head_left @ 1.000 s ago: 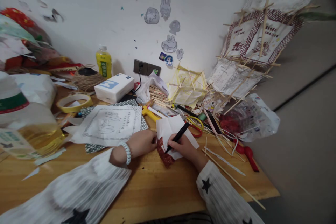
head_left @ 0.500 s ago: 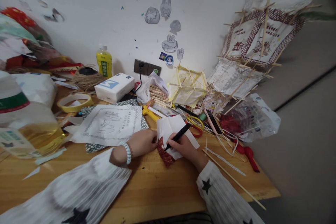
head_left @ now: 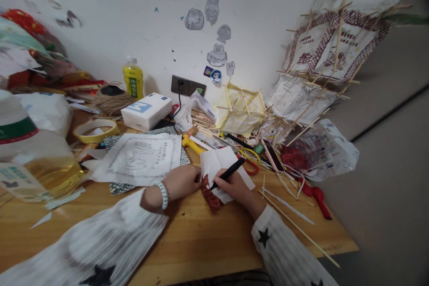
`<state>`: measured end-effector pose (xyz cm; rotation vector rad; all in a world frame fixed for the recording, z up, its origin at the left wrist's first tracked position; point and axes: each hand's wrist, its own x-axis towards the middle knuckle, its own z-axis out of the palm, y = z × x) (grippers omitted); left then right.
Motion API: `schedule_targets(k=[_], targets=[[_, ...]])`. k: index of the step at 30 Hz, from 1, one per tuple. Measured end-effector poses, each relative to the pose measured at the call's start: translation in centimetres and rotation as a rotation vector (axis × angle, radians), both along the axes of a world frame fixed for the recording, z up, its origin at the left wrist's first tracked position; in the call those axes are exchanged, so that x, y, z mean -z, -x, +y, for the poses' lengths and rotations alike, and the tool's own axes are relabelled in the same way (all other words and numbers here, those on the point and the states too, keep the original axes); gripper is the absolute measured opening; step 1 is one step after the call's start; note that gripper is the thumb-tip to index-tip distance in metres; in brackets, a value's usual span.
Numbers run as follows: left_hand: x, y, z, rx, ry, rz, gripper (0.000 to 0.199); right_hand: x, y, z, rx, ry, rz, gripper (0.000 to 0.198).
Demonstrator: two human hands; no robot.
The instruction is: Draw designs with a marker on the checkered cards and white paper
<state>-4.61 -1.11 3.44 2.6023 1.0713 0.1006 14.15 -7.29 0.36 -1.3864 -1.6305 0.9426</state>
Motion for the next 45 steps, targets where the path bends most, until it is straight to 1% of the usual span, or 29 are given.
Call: schedule_targets(k=[3,6,10,14,18,22,26,29,31,39,43,45], targets=[[-0.01,-0.03,-0.03,-0.002,-0.001,-0.002,0.021,-0.01,0.03,0.01,0.009,0.023,-0.004,0.025],[0.1,-0.05,0.03,-0.001,0.002,-0.003,0.02,-0.19,0.14,-0.02,0.027,-0.002,-0.012,0.024],[0.3,-0.04,0.14,0.0,0.0,-0.008,0.02,-0.3,0.26,-0.05,0.023,-0.002,-0.028,0.023],[0.27,-0.01,0.08,-0.009,0.003,-0.004,0.02,-0.04,0.24,0.04,0.045,-0.067,-0.03,0.023],[0.1,-0.02,-0.02,-0.009,0.009,0.001,0.021,0.23,0.14,0.16,0.04,-0.015,-0.027,0.025],[0.03,-0.06,-0.01,-0.014,0.01,0.003,0.022,0.12,0.2,0.15,0.062,-0.057,-0.045,0.022],[0.0,-0.05,0.02,-0.01,0.011,0.002,0.02,-0.05,0.33,0.11,0.058,-0.007,-0.041,0.021],[-0.1,-0.03,-0.02,-0.008,0.015,-0.001,0.021,-0.02,0.34,0.14,0.072,-0.044,-0.069,0.019],[-0.19,-0.04,-0.07,-0.009,0.022,-0.001,0.02,-0.01,0.32,0.14,0.067,-0.035,-0.081,0.018],[-0.16,-0.05,-0.09,-0.008,0.022,-0.004,0.018,-0.4,0.43,-0.07,0.058,0.001,-0.045,0.021],[0.0,0.0,0.0,-0.007,0.015,-0.006,0.019,-0.35,0.48,-0.03,0.048,-0.055,-0.051,0.023],[0.01,0.01,-0.01,-0.004,0.013,-0.007,0.019,-0.26,0.44,0.01,0.036,-0.029,-0.049,0.024]])
